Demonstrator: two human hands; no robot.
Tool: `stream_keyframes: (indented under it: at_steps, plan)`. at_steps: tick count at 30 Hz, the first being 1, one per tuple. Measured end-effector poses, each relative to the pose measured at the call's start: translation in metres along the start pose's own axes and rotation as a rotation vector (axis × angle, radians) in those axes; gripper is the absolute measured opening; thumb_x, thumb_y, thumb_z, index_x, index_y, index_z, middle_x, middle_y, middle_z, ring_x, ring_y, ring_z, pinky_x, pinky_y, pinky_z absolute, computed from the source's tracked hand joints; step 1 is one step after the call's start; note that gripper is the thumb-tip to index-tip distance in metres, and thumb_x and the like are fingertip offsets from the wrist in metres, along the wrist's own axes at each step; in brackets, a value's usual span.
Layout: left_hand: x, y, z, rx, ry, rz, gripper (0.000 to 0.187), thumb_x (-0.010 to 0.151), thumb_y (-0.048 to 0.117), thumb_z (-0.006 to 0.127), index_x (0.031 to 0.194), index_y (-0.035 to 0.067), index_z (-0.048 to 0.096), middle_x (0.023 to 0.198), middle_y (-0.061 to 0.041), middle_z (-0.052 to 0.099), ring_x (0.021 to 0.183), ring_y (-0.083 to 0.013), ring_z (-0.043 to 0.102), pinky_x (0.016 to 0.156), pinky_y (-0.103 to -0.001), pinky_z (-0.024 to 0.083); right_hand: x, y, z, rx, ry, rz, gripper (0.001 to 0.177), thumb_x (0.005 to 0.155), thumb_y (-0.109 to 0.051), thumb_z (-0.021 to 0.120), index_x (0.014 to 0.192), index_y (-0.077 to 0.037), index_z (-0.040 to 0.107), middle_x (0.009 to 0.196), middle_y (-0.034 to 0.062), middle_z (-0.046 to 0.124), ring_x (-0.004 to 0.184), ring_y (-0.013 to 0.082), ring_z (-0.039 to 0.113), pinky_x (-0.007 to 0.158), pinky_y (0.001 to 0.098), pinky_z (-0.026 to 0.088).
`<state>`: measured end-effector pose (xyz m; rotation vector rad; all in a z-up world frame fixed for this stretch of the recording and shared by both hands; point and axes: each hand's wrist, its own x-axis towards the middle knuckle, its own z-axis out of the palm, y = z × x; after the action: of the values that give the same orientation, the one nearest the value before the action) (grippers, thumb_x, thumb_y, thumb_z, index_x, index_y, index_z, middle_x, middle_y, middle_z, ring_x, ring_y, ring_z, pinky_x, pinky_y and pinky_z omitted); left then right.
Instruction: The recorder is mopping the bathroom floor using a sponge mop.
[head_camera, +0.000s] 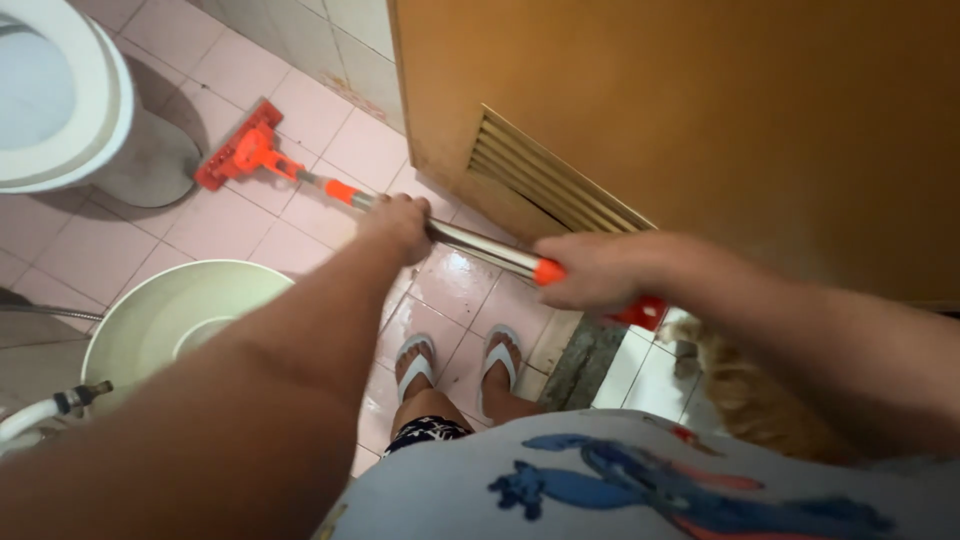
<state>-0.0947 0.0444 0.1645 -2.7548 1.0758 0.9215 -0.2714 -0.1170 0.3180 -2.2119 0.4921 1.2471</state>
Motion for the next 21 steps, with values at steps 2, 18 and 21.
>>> stream_keyframes:
  at_steps: [2,18,21]
  plan:
    - [-0.011,0.013,0.011,0.018,-0.007,0.015,0.041,0.094,0.04,0.065,0.129,0.019,0.064,0.137,-0.01,0.06,0.134,-0.0355,0.05,0.107,-0.048,0.049,-0.015,0.009,-0.002,-0.024,-0.024,0.011,0.038,0.091,-0.038,0.065,0.118,-0.012,0.058,0.094,0.0126,0.071,0.075,0.0231,0.071,0.069,0.0415,0.058]
    - [-0.054,-0.001,0.029,0.028,-0.134,-0.098,0.049,0.097,0.052,0.061,0.136,0.023,0.059,0.142,-0.011,0.055,0.136,-0.0369,0.047,0.109,-0.058,0.043,0.002,0.013,0.006,-0.156,-0.048,-0.09,0.046,0.088,-0.036,0.069,0.13,-0.022,0.058,0.104,0.0084,0.071,0.091,0.0229,0.07,0.08,0.0401,0.056]
    - [-0.05,0.012,0.03,-0.101,-0.035,-0.073,0.05,0.097,0.051,0.06,0.136,0.021,0.057,0.141,-0.012,0.054,0.137,-0.0391,0.045,0.109,-0.058,0.042,-0.017,0.002,-0.021,-0.16,-0.082,0.031,0.043,0.09,-0.037,0.068,0.129,-0.021,0.058,0.102,0.0129,0.071,0.087,0.0299,0.071,0.078,0.0453,0.056]
